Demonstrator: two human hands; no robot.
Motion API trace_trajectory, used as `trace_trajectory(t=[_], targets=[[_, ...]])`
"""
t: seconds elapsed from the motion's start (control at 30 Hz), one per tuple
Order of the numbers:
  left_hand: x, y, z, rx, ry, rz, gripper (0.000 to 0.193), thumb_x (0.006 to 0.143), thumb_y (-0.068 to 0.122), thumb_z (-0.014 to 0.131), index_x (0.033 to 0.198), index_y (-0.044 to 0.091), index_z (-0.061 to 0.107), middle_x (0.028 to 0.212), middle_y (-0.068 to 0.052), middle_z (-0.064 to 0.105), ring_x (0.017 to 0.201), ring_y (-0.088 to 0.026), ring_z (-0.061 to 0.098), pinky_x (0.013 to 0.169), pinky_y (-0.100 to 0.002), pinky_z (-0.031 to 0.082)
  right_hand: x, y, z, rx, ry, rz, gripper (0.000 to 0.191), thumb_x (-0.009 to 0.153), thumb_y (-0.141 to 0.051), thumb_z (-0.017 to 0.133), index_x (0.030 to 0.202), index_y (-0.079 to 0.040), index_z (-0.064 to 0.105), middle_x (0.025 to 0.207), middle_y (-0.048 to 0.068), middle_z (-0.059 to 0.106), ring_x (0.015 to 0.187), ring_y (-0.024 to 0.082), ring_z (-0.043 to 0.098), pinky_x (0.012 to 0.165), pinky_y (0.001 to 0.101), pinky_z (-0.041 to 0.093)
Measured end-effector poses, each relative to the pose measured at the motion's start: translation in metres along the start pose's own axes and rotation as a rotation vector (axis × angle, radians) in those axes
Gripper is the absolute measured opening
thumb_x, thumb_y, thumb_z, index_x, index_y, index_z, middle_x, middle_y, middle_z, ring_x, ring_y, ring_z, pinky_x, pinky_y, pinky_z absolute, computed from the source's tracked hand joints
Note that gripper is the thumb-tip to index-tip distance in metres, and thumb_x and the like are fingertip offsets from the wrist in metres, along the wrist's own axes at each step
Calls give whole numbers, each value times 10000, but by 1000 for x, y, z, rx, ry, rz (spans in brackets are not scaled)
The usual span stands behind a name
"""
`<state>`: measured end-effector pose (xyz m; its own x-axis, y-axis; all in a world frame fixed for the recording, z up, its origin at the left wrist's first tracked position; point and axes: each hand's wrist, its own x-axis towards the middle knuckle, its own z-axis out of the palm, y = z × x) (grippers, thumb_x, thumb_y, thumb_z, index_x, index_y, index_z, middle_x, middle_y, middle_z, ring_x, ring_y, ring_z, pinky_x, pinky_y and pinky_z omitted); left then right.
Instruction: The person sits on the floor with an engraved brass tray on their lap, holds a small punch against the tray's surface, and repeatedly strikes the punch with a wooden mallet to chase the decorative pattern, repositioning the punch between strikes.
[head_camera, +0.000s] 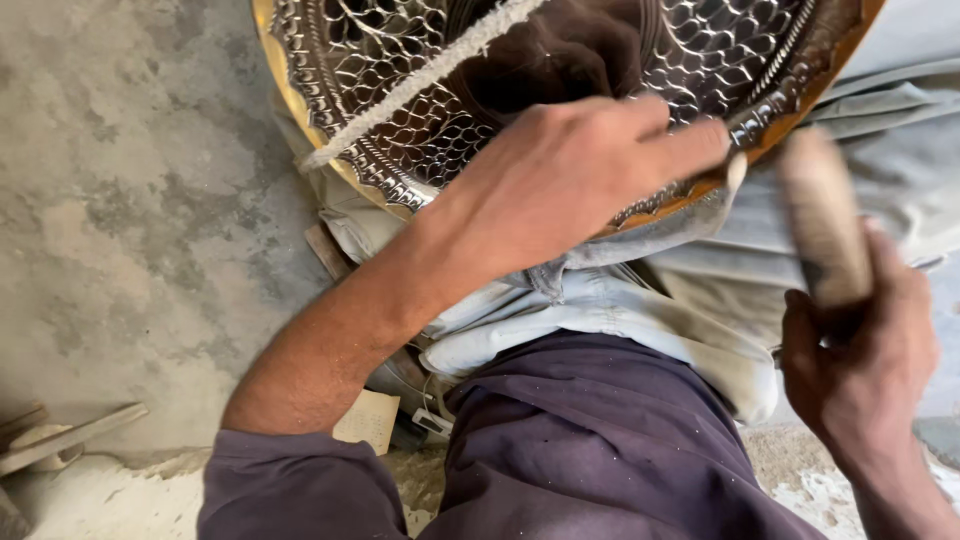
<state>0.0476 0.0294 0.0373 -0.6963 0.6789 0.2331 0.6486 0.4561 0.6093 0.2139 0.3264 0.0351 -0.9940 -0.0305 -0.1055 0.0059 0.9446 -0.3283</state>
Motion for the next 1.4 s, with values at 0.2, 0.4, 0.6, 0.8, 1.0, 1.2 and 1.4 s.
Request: trace_trajectory(t=[0.2, 0.4, 0.6, 0.8, 1.0, 1.2, 1.4], targets=[[-22, -11, -3, -132, 89, -119, 387, 1064, 179, 736, 1369, 119, 506, 1006, -67, 625, 817, -209, 749, 705, -306, 654, -13, 71, 30, 66, -71, 377, 300, 1133, -163, 649, 1003, 102, 594, 812, 184, 622, 652, 249, 585, 588, 364, 441], [-22, -9, 0, -110, 89, -81, 341, 1050, 83, 700, 1334, 134, 518, 968, -60, 625, 881, -196, 762, 722, -286, 655, -1, 87, 27, -62, -48, 311, 300, 1120, -167, 635, 965, 90, 628, 757, 177, 626, 604, 254, 582, 537, 363, 425], [-17, -6, -2, -83, 41, -83, 340, 1039, 65, 722, 1323, 154, 558, 988, -33, 639, 841, -188, 760, 707, -303, 642, 36, 31, 2, 62, 7, -2, 271, 1111, -151, 631, 993, 93, 618, 781, 183, 627, 624, 260, 586, 553, 366, 432], [-22, -5, 4, -113, 86, -116, 344, 1043, 73, 712, 1337, 131, 542, 1004, -45, 641, 910, -192, 766, 743, -300, 653, 66, -9, -17, 27, -7, -111, 246, 1103, -136, 628, 1021, 95, 609, 805, 189, 628, 645, 267, 590, 568, 369, 438], [-40, -3, 26, -85, 230, -243, 327, 1078, 114, 682, 1373, 144, 541, 1022, -20, 651, 889, -136, 750, 733, -217, 669, 91, -31, -33, -19, -18, -240, 224, 1094, -121, 624, 1049, 98, 599, 829, 195, 629, 666, 273, 594, 583, 372, 445], [-52, 7, 52, -78, 508, -424, 282, 1069, 288, 665, 1302, 143, 600, 1036, 10, 682, 842, -88, 730, 703, -221, 636, 111, -58, -42, -62, -35, -333, 208, 1085, -105, 621, 1077, 100, 589, 853, 201, 629, 687, 280, 598, 599, 376, 452], [-68, 30, 67, -98, 698, -615, 150, 1114, 247, 648, 1115, 104, 604, 944, -31, 673, 814, -181, 722, 705, -296, 599, 124, -83, -55, -113, -49, -416, 198, 1077, -90, 617, 1105, 103, 580, 877, 208, 630, 708, 286, 602, 614, 379, 459]])
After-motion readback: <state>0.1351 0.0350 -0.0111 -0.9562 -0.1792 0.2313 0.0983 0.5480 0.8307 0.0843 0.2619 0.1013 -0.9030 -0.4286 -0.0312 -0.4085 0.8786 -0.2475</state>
